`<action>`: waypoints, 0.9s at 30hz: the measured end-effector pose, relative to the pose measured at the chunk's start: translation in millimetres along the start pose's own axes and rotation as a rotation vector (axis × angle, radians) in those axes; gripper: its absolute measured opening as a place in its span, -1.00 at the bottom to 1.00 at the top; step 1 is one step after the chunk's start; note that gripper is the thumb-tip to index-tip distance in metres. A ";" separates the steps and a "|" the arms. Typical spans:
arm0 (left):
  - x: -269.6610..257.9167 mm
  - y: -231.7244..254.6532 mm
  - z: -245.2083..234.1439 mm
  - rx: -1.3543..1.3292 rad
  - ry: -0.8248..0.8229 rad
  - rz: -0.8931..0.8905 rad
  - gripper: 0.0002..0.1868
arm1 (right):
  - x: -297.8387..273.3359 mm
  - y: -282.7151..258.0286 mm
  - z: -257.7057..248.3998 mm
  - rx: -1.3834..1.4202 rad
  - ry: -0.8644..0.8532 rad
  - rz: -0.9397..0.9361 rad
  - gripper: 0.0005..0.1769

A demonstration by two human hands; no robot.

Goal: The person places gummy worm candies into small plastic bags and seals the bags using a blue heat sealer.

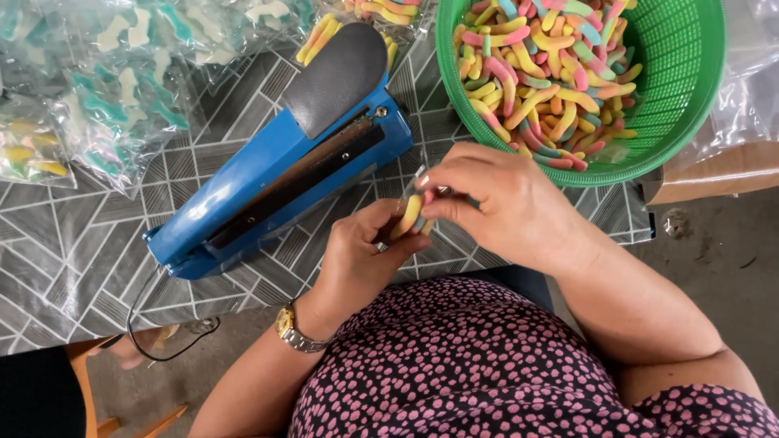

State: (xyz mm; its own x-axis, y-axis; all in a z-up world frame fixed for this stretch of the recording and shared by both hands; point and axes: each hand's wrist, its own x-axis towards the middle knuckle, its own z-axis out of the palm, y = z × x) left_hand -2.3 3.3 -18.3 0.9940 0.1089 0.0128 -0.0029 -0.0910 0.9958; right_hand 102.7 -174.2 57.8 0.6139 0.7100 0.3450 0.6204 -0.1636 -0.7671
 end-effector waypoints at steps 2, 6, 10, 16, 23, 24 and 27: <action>-0.5 -4.0 1.2 0.021 -0.023 0.003 -0.65 | -2.4 -1.5 5.4 -0.028 -0.021 -0.013 -0.91; 1.8 20.2 8.7 -0.070 -0.022 -0.094 -0.75 | -8.3 10.2 11.8 -0.224 -0.047 -0.146 -0.91; 2.3 31.2 15.2 -0.229 0.010 -0.180 -0.74 | -6.9 12.2 11.2 -0.230 -0.080 -0.156 -0.90; 4.6 19.4 8.5 -0.160 0.031 -0.138 -0.78 | 1.5 14.6 15.0 0.104 -0.069 0.017 -0.95; -0.4 19.6 -3.5 -0.204 0.106 -0.087 -0.77 | 7.8 18.1 26.1 0.257 0.070 0.247 -0.69; -2.4 18.6 -6.2 -0.189 0.129 -0.074 -0.75 | 8.1 17.3 29.0 0.325 0.056 0.278 -0.60; -6.8 18.9 -10.8 -0.215 0.178 -0.063 -0.72 | 10.0 16.2 42.6 0.317 0.043 0.240 -0.91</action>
State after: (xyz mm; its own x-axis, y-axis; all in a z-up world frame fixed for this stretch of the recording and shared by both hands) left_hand -10.3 11.5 1.5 0.9582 0.2812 -0.0527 0.0160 0.1311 0.9912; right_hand 98.0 -140.5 25.8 0.7471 0.6469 0.1528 0.2792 -0.0968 -0.9553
